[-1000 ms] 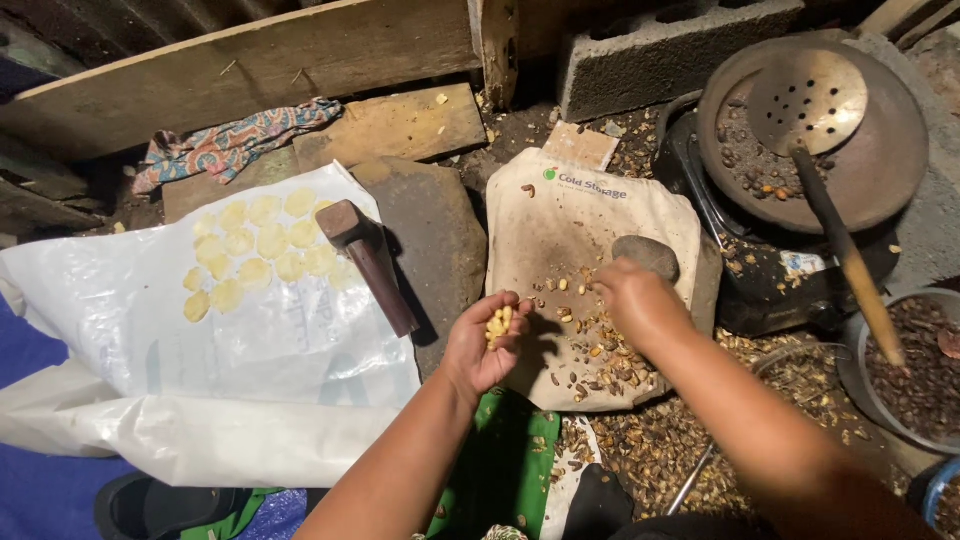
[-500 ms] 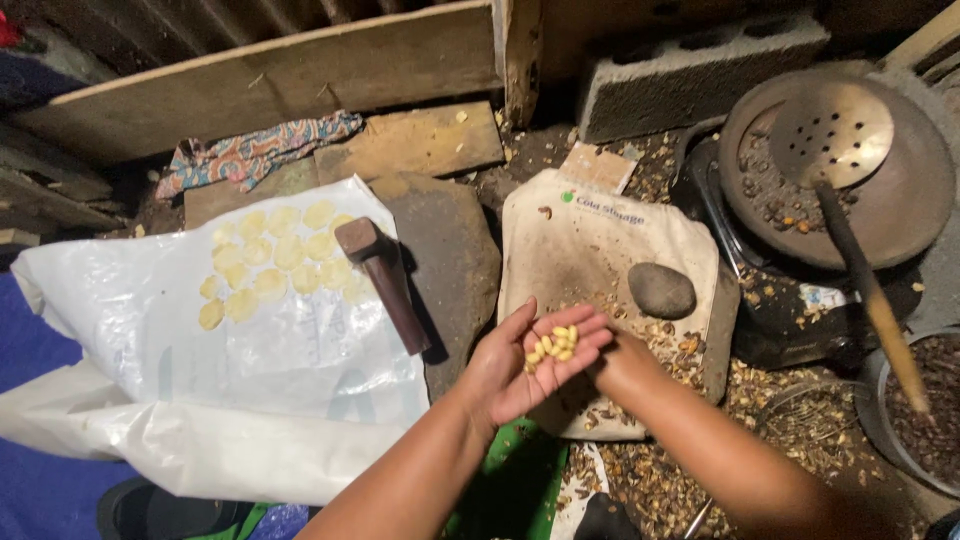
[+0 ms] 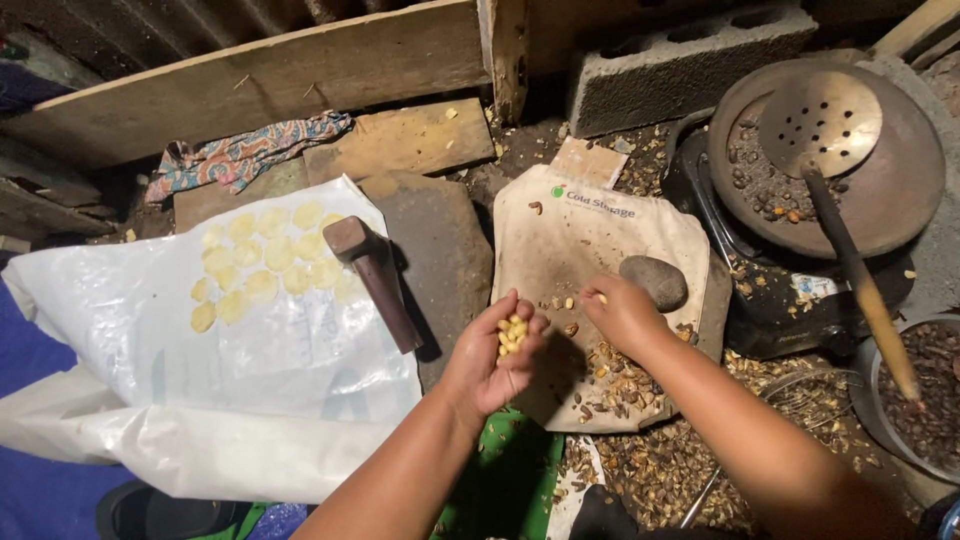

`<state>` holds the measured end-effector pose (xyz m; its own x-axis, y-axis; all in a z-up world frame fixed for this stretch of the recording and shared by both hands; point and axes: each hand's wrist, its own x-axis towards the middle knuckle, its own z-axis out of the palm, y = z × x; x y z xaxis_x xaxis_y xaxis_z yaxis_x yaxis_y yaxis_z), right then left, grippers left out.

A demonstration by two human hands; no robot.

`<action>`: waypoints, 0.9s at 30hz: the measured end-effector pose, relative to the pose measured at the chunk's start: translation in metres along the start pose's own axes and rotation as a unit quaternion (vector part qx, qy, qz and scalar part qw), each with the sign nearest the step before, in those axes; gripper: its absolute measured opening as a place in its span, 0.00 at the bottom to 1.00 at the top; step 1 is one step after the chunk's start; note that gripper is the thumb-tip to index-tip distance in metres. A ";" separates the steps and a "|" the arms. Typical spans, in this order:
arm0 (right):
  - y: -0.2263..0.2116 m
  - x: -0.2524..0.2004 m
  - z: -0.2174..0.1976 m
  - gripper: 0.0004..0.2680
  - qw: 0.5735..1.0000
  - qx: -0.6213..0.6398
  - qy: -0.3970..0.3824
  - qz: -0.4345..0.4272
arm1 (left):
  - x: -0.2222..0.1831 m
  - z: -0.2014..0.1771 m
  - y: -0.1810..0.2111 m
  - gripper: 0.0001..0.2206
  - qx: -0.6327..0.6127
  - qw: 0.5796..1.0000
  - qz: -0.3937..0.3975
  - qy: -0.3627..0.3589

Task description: Flattening small dough circles using a wooden mallet and cracking nuts using a handheld stone on a stone slab.

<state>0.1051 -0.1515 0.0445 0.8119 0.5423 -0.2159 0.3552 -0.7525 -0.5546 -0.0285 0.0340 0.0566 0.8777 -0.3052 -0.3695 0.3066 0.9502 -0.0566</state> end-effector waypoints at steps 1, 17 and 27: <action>-0.040 -0.006 -0.023 0.04 0.997 0.027 -0.051 0.048 | 0.005 -0.011 0.002 0.14 0.012 0.996 0.042 0.084; -0.128 -0.062 -0.037 0.07 0.982 -0.024 -0.012 -0.189 | 0.030 -0.052 -0.017 0.09 -0.010 0.975 0.082 0.205; -0.199 0.015 -0.099 0.06 0.969 -0.025 0.135 -0.207 | -0.062 0.142 0.111 0.09 0.406 0.905 0.108 0.073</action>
<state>0.0928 -0.0306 0.2307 0.6850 0.6885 0.2382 0.6921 -0.5128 -0.5080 0.0032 0.1498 0.2046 0.9095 -0.0511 -0.4125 0.3559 0.6085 0.7092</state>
